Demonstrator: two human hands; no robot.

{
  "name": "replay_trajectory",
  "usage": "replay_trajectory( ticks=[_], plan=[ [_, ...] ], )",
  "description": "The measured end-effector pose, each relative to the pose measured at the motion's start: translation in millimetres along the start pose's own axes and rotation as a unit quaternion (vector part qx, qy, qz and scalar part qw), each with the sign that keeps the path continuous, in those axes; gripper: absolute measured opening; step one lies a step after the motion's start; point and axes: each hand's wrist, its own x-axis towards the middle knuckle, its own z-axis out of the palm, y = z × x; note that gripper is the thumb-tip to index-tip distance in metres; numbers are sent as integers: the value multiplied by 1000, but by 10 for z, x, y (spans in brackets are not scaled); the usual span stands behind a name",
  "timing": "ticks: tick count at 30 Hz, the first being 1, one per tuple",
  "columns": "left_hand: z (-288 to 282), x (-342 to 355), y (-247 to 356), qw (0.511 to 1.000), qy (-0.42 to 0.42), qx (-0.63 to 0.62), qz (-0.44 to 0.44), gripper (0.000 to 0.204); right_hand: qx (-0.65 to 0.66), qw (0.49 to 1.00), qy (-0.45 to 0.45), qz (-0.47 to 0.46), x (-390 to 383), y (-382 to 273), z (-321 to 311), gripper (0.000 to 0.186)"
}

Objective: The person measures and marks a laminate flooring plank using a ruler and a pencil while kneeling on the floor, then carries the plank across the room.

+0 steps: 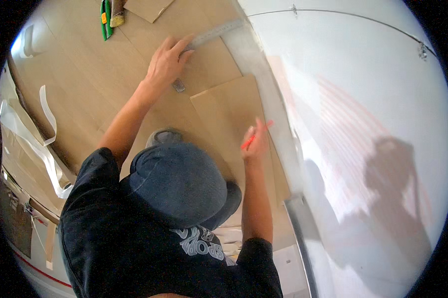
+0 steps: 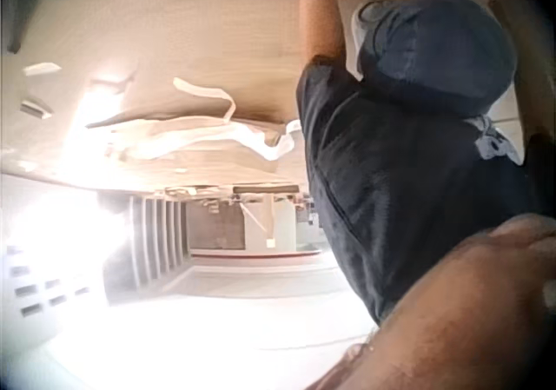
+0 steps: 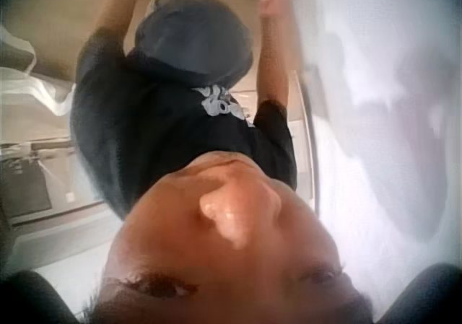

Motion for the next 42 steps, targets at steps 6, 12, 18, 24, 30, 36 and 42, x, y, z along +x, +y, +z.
replay_trajectory(
  ticks=[6,12,18,24,30,36,42],
  plan=[
    [51,89,-176,992,67,95,50,52,17,990,38,-138,1015,-1195,76,28],
    [-138,244,-573,965,-54,157,204,48,37,999,9,16,1581,-1382,190,31],
    [-411,690,-802,921,-158,122,334,53,1,1000,9,4,2344,-1448,427,37],
    [-448,731,-817,921,-185,133,317,48,3,999,26,22,2634,-1678,650,45],
    [-345,649,-857,917,-139,182,327,46,173,980,31,91,2684,-1720,756,42],
    [-351,657,-773,928,-151,186,284,50,162,980,49,103,2701,-1725,782,37],
    [-320,606,-847,938,-135,172,269,48,180,974,61,122,2677,-1793,825,36]
  ],
)
